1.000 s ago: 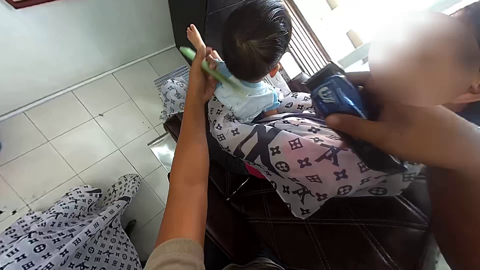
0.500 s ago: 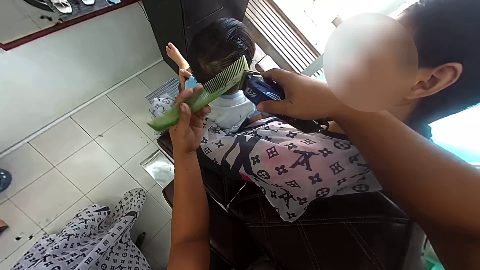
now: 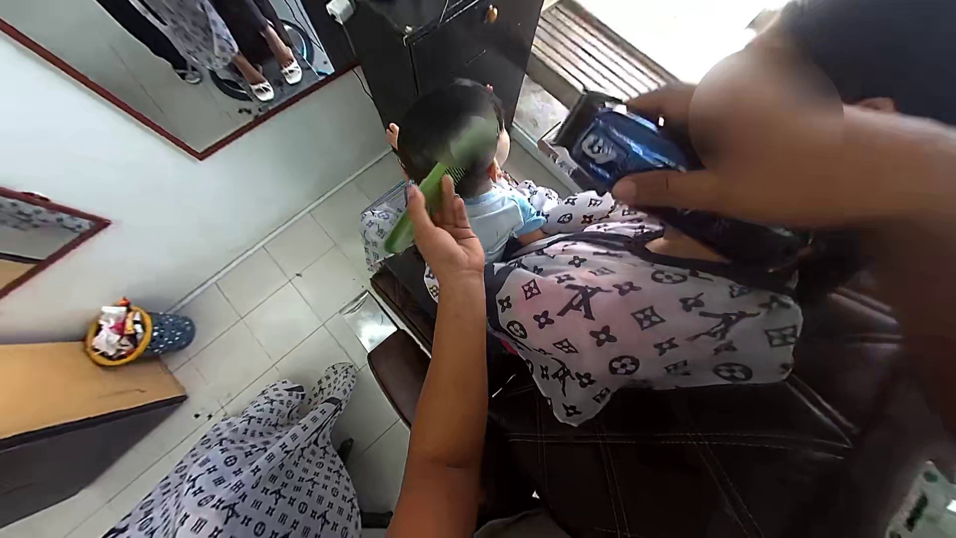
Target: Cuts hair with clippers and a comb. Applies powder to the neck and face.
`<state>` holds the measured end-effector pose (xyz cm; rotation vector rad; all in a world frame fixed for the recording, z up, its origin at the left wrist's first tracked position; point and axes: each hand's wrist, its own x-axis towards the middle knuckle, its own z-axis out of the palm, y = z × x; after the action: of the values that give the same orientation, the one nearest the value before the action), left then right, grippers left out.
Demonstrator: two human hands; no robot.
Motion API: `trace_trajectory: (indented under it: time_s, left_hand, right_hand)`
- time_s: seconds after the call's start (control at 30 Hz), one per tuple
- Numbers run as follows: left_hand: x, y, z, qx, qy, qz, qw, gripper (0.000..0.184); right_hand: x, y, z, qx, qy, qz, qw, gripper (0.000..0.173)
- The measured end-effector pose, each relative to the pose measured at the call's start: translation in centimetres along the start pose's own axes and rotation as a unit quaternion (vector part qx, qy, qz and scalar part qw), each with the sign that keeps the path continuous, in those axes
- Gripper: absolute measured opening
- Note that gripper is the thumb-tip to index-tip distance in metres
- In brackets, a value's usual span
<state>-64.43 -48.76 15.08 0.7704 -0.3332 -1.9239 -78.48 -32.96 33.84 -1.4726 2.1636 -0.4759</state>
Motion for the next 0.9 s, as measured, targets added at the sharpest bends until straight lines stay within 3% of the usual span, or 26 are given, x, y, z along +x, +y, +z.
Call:
trace_trajectory:
  time_s: [0.07, 0.13, 0.23, 0.37, 0.5, 0.57, 0.63, 0.7, 0.77, 0.83, 0.9]
  left_hand:
    - [-1.0, -0.4, -0.9, 0.084, -0.018, 0.056, 0.995, 0.023]
    - [-1.7, 1.0, -0.8, 0.117, -0.073, 0.124, 0.983, 0.028]
    - [-1.7, 3.3, 2.1, 0.033, -0.060, 0.182, 0.981, 0.037]
    - [-0.5, 0.9, 3.3, -0.015, -0.006, 0.104, 0.994, 0.046]
    - [-2.1, -2.7, 1.5, 0.117, -0.011, 0.033, 0.993, 0.035]
    - [-2.8, -2.1, 1.1, 0.138, -0.039, 0.038, 0.989, 0.029]
    - [-2.8, -0.5, 2.2, 0.085, -0.033, 0.076, 0.993, 0.040]
    - [-1.9, 0.5, 3.6, 0.019, 0.026, 0.104, 0.994, 0.064]
    - [-0.5, -0.5, 3.9, 0.027, 0.077, 0.108, 0.991, 0.072]
    - [0.4, -2.5, 3.1, 0.105, 0.104, 0.115, 0.982, 0.058]
    - [0.3, -3.5, 1.5, 0.174, 0.079, 0.107, 0.976, 0.030]
  right_hand:
    - [-1.0, 0.2, -0.5, 0.008, 0.010, -0.019, 1.000, 0.058]
    - [-2.4, 0.5, -1.0, 0.064, 0.017, -0.026, 0.997, 0.045]
    - [-5.2, 0.5, -1.9, 0.170, 0.004, -0.029, 0.985, 0.028]
    - [-6.8, 0.2, -4.6, 0.164, -0.042, -0.075, 0.983, 0.042]
    - [-6.7, -0.4, -7.7, 0.160, -0.052, -0.088, 0.982, 0.046]
    - [-6.3, -0.3, -9.4, 0.165, -0.063, -0.124, 0.976, 0.043]
    - [-5.9, -0.4, -11.3, 0.165, -0.071, -0.146, 0.973, 0.041]
    - [-4.9, -0.7, -12.7, 0.178, -0.085, -0.152, 0.969, 0.039]
    - [-3.6, -0.7, -13.5, 0.195, -0.104, -0.159, 0.962, 0.035]
    - [-2.0, -0.4, -14.5, 0.205, -0.136, -0.171, 0.954, 0.036]
    - [-0.3, -0.4, -15.3, 0.188, -0.166, -0.172, 0.953, 0.040]
